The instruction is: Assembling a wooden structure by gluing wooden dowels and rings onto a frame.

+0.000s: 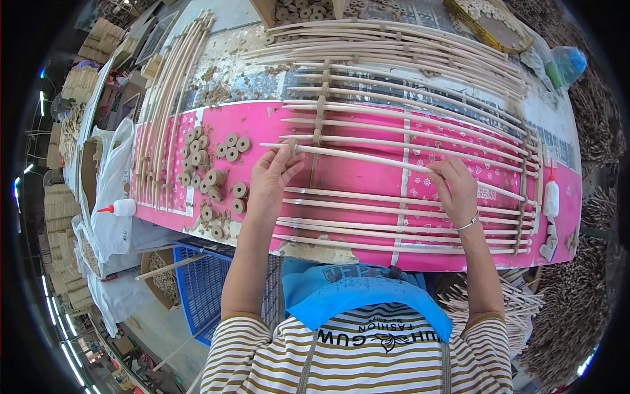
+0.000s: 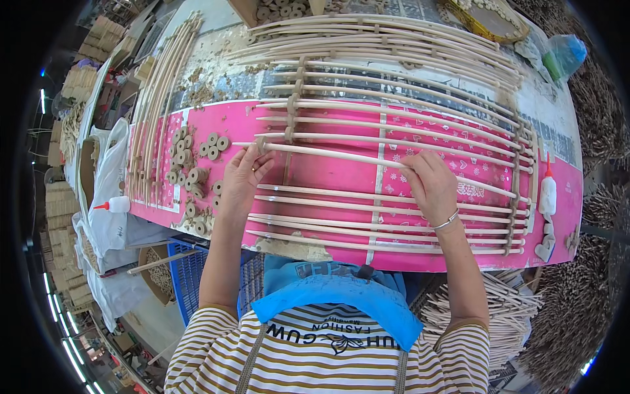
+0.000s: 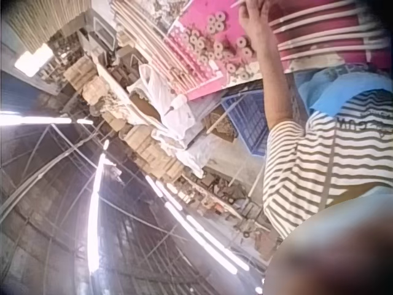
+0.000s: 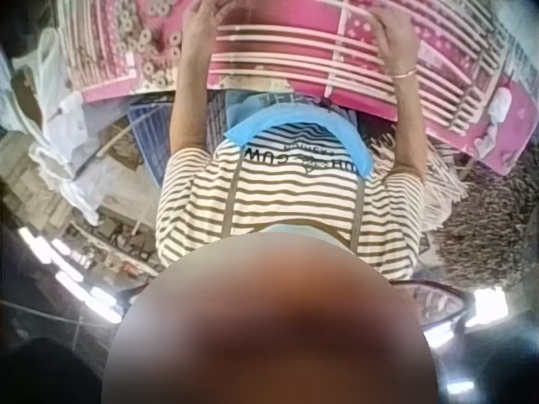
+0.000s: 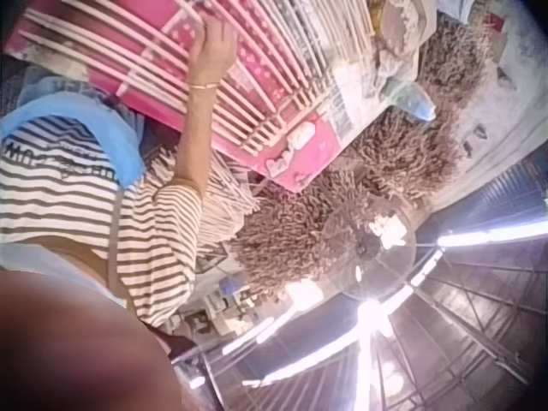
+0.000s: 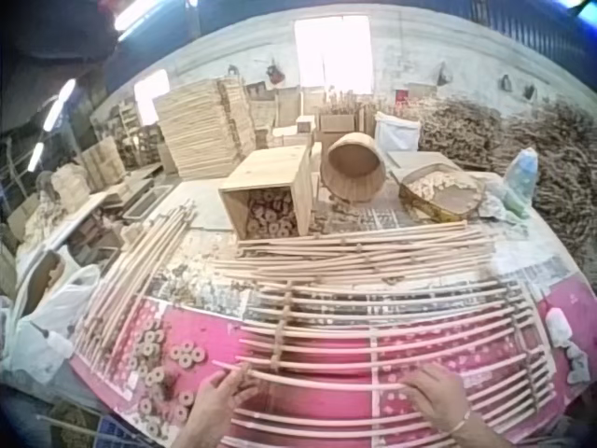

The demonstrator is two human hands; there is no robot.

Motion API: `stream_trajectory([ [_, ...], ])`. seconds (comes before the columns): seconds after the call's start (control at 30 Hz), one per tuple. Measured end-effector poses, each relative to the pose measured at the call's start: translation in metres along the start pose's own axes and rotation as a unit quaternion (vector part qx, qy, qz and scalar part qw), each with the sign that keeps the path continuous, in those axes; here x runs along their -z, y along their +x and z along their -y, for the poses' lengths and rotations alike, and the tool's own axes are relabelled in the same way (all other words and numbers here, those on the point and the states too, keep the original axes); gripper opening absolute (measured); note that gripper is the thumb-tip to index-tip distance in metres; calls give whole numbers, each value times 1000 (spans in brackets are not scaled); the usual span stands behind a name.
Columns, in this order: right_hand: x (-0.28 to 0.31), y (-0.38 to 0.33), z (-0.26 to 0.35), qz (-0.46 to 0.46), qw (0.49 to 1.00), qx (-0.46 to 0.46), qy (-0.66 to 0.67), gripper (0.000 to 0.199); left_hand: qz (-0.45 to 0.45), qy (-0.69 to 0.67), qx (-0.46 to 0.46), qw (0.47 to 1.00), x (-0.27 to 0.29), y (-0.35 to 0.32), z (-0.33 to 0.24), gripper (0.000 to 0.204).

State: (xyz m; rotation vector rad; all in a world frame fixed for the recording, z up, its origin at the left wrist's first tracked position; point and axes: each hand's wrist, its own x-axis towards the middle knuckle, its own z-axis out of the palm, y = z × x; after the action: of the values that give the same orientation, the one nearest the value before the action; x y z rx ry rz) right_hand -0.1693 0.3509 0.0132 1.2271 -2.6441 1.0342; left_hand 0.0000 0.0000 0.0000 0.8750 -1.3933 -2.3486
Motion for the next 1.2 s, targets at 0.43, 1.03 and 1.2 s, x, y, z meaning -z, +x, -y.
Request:
stream_trajectory([
  [0.43,-4,-5,-12,-6,1000,-5,-12,11,-29,65,-3,997,-3,-12,1,38],
  [1.03,-8,-5,-18,5,999,-31,14,16,-6,636,-369,678,-9,-1,-3,42],
  [1.2,-10,2,-18,-21,998,37,-52,12,2,636,-360,683,-7,4,4,42],
])
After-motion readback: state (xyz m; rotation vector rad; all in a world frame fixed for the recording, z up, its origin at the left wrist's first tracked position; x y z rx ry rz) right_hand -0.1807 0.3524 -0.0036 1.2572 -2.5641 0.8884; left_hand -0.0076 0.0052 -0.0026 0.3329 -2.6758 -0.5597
